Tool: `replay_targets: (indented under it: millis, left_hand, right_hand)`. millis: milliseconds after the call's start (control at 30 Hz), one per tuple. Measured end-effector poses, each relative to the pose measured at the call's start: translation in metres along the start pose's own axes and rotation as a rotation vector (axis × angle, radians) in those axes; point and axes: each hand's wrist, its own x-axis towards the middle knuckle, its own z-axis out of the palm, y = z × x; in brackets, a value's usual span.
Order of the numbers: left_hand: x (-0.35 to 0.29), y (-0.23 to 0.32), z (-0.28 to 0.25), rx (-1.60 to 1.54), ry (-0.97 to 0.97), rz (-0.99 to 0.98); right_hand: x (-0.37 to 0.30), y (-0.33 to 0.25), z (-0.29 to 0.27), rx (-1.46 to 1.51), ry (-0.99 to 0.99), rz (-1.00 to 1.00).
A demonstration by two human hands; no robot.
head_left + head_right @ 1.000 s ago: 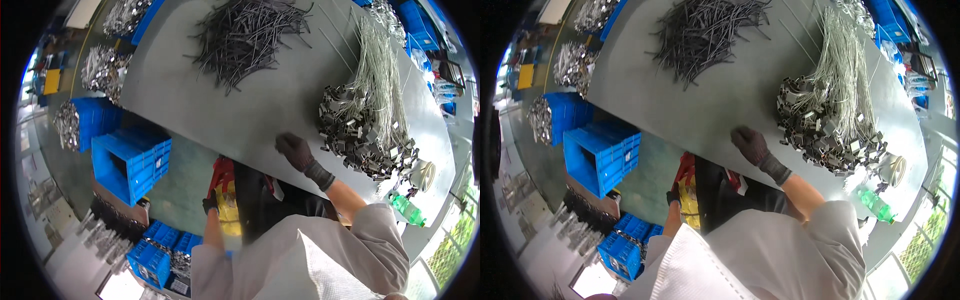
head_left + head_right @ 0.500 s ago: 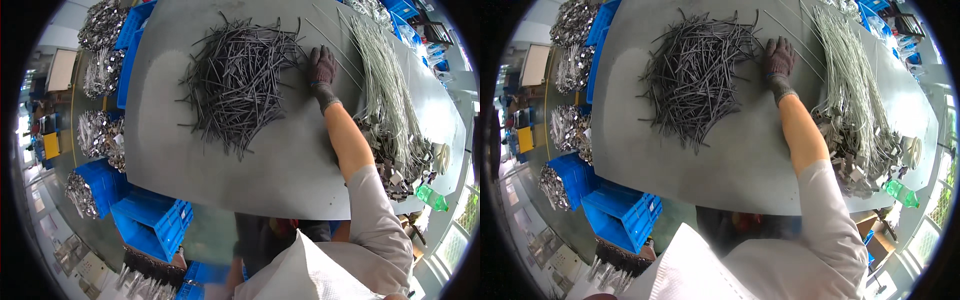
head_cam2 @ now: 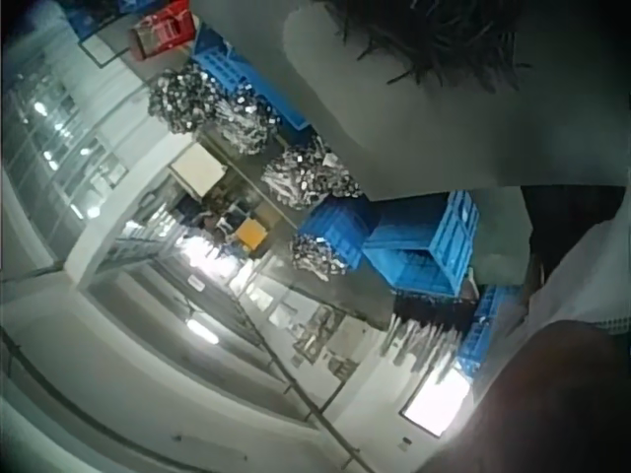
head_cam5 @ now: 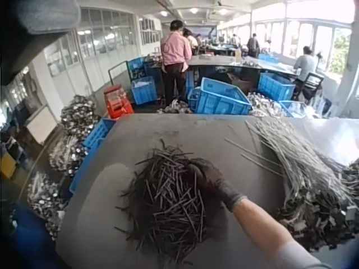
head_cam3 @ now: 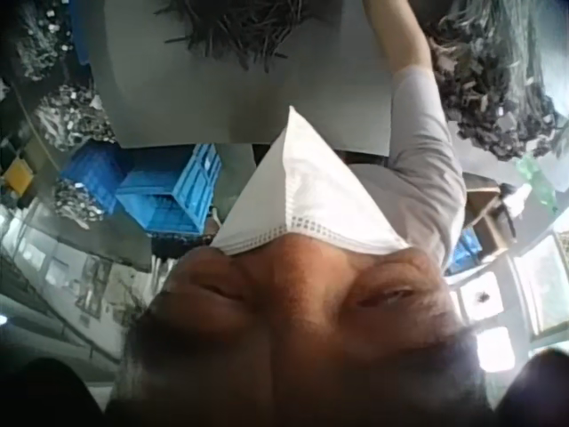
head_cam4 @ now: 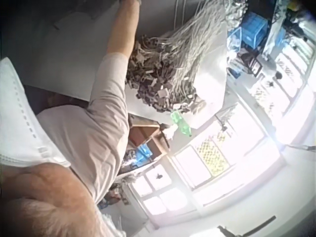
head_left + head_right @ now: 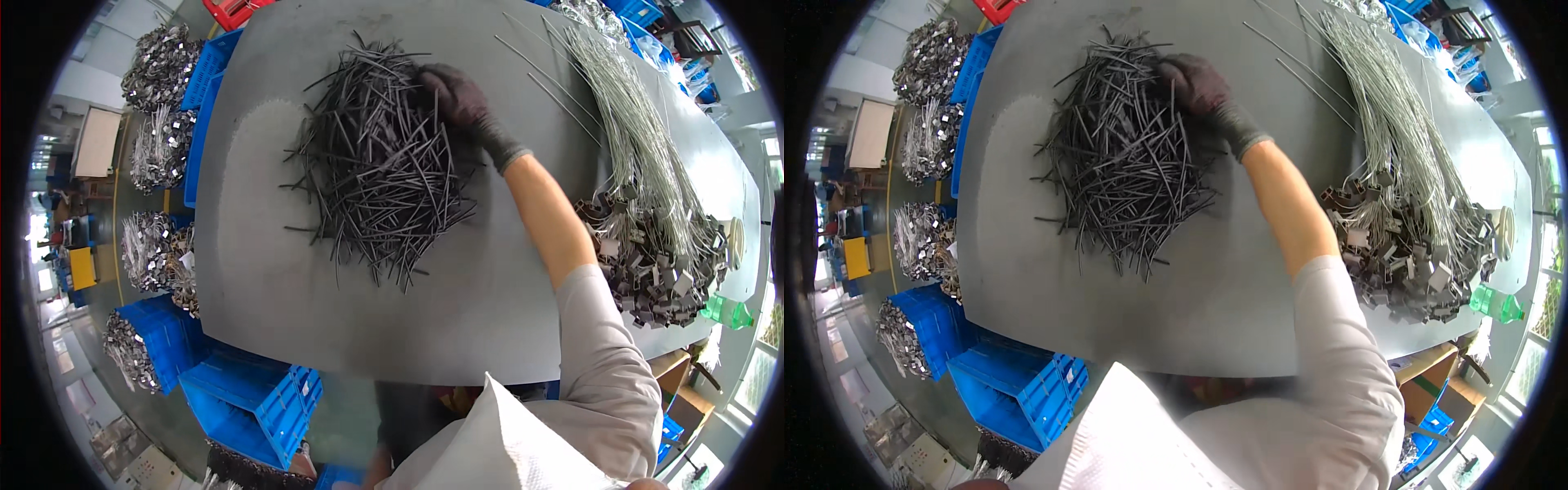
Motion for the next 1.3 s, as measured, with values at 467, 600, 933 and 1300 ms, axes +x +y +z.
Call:
replay_targets:
  millis: [467,600,933,1300]
  left_hand:
    - [-0.068,0.125,-0.190,-0.475,0.937,0.646]
    - [-0.116,0.275,-0.210,-0.358,0.704,1.137]
    - [-0.113,0.446,-0.169,0.385,0.711,1.058]
    - [-0.101,0.460,-0.172,0.378,0.625,1.148]
  right_hand:
    - [-0.153,-0.113,-0.001,0.109,0.261,0.416]
    - [-0.221,-0.170,-0.032,0.065,0.363,0.399]
    - [-0.567,-0.282,-0.197,0.169,0.667,1.101]
    - [-0.556,-0.283,-0.243,0.211,0.788,0.835]
